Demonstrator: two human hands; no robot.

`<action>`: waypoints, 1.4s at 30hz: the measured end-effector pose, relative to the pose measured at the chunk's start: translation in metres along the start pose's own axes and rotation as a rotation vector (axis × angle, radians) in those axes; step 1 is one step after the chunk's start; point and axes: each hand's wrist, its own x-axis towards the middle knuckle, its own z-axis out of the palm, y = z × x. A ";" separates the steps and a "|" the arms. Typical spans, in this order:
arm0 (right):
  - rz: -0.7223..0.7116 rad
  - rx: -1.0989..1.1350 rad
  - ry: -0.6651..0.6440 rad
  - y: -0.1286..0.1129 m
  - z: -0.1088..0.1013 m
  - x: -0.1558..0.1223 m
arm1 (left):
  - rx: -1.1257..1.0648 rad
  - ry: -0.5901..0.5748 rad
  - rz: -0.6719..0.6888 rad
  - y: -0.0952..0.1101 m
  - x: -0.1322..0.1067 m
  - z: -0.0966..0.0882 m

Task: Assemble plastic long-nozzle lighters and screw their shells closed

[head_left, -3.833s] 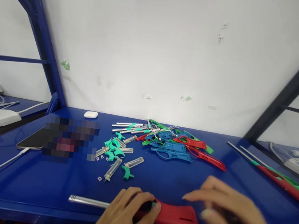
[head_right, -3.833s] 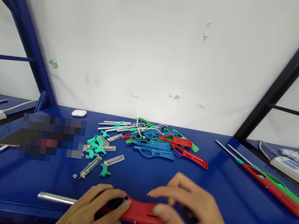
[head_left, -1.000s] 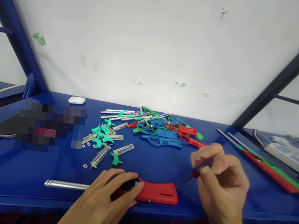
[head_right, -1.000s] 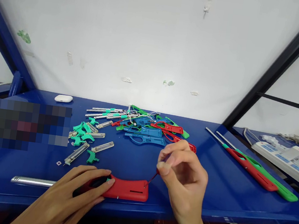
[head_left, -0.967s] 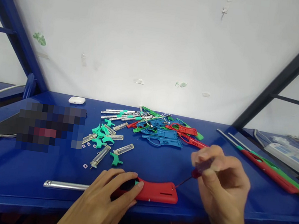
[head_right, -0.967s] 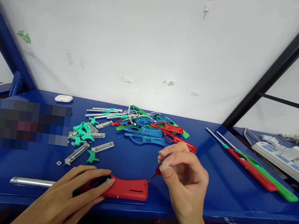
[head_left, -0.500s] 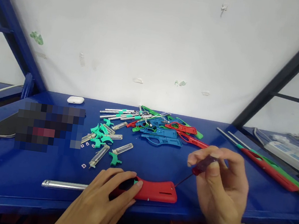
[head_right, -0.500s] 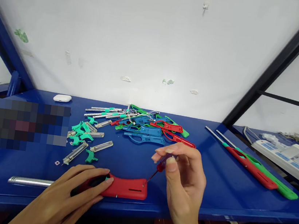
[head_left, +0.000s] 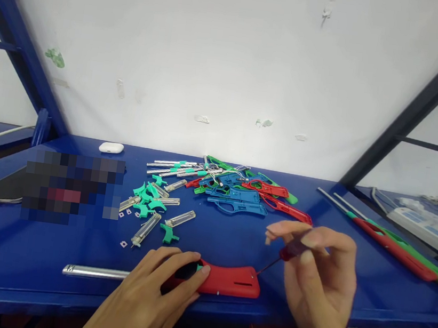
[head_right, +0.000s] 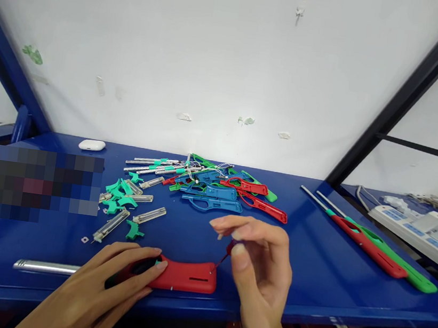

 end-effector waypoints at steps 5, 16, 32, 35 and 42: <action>-0.035 -0.062 0.083 0.001 0.002 0.001 | -0.007 -0.009 -0.002 -0.001 -0.001 -0.001; -0.049 -0.138 0.112 0.004 -0.001 0.000 | -0.010 0.007 -0.003 0.001 -0.001 -0.001; 0.004 -0.106 -0.046 -0.003 0.004 0.000 | 0.014 -0.016 -0.001 0.000 -0.002 0.002; -0.060 -0.089 0.032 -0.008 0.006 0.002 | 0.018 -0.006 0.001 -0.001 -0.002 0.003; 0.029 -0.127 -0.011 -0.005 0.002 -0.004 | 0.022 -0.015 -0.003 -0.001 -0.002 0.001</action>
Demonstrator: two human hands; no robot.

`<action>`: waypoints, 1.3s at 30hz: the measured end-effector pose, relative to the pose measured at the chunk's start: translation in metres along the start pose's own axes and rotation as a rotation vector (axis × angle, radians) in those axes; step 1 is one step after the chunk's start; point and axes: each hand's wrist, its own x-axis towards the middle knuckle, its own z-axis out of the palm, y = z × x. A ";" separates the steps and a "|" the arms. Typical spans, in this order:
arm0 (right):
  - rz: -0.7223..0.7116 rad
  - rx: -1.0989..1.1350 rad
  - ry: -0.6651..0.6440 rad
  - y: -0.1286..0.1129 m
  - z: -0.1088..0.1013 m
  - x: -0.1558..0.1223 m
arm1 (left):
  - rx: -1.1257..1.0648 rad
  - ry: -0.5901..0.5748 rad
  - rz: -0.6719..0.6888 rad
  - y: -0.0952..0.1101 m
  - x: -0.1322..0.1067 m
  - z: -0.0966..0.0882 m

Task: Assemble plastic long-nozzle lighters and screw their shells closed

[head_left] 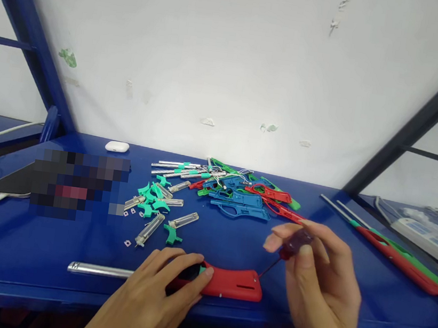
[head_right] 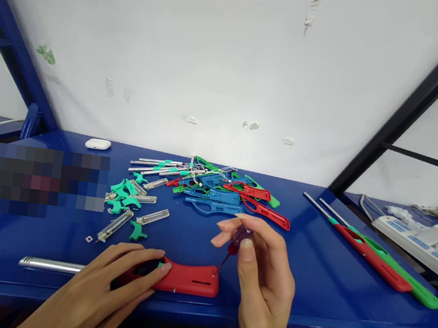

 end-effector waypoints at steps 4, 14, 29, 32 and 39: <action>-0.094 0.034 0.027 0.001 0.000 0.003 | 0.002 0.005 -0.009 0.001 0.001 0.000; -0.063 0.071 0.008 -0.003 -0.004 0.000 | -0.006 -0.007 -0.008 0.001 0.001 0.001; 0.017 -0.153 -0.020 -0.010 0.003 0.003 | 0.026 0.010 0.020 -0.001 0.001 0.001; -0.014 -0.123 0.025 -0.009 0.009 0.004 | 0.029 0.013 0.020 0.000 0.000 0.001; 0.018 -0.040 0.170 -0.018 0.001 0.005 | 0.030 0.008 0.029 -0.002 0.001 0.000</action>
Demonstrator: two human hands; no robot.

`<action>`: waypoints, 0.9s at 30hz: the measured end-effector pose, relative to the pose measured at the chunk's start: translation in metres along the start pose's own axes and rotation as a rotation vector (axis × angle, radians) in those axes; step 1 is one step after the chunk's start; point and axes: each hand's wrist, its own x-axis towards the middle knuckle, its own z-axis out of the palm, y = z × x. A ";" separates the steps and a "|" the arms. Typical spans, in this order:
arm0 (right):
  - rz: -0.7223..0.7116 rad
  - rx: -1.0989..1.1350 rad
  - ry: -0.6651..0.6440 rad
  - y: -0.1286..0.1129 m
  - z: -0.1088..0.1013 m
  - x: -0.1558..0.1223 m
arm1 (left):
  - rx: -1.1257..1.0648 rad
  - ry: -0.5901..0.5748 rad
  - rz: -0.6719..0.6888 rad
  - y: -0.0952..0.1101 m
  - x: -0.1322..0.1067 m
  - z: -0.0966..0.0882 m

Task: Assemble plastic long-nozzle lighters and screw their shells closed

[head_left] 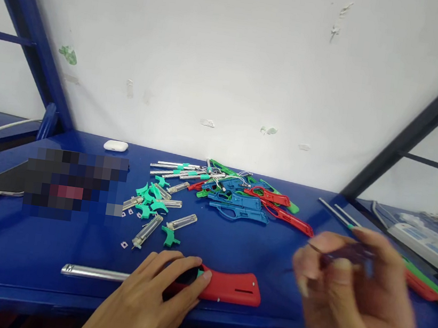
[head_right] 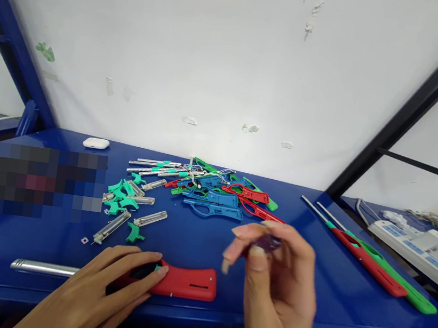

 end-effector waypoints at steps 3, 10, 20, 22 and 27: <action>-0.008 -0.258 0.028 -0.013 -0.021 0.005 | 0.007 -0.008 0.009 -0.001 -0.001 -0.001; 0.173 -0.642 -0.666 -0.001 -0.047 0.010 | -0.014 0.039 -0.023 0.001 -0.001 0.001; 0.338 -0.594 -0.715 0.015 -0.030 0.008 | -0.031 0.020 -0.023 0.003 -0.003 0.004; 0.375 -0.607 -0.718 0.016 -0.030 0.009 | -0.036 0.019 -0.031 0.002 -0.003 0.003; 0.420 -0.625 -0.763 0.020 -0.031 0.014 | -0.057 0.000 -0.045 0.000 -0.003 0.000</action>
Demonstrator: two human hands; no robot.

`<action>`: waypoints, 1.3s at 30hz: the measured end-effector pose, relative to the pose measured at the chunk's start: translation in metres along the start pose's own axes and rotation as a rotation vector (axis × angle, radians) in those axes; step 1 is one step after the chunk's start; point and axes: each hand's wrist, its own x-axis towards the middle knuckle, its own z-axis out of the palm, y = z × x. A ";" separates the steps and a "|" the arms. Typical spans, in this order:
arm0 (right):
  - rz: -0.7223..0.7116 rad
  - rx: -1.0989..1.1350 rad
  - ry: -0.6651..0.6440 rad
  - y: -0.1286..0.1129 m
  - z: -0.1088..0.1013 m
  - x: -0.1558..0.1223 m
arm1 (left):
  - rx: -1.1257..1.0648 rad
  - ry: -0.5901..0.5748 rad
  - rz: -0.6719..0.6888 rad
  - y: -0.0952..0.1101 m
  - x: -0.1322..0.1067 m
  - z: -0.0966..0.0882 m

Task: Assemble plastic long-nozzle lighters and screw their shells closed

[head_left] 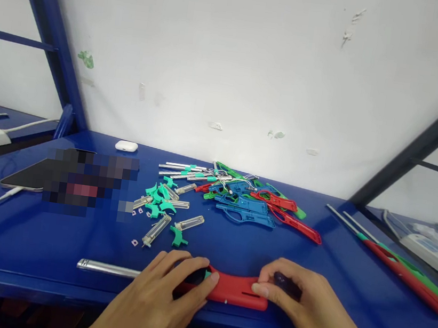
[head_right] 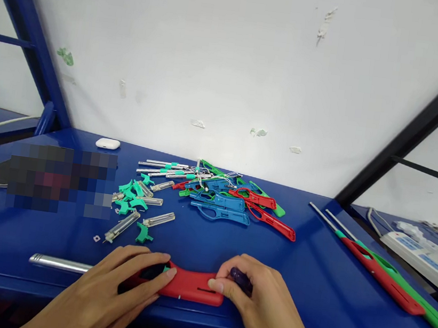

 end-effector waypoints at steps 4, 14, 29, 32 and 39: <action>0.018 0.023 -0.089 0.000 -0.006 0.006 | -0.013 0.013 -0.008 0.001 0.000 0.004; 0.019 0.036 -0.146 0.012 -0.007 0.011 | -0.017 0.241 -0.008 -0.001 -0.009 0.038; -0.115 -0.070 -0.070 -0.053 0.004 0.042 | 0.042 0.213 0.058 -0.002 0.003 0.016; -0.310 -0.154 -0.231 -0.088 0.028 0.082 | 0.033 0.233 0.060 -0.002 0.004 0.018; -0.499 -0.256 -0.326 -0.128 0.099 0.149 | 0.039 0.320 0.051 -0.002 0.004 0.028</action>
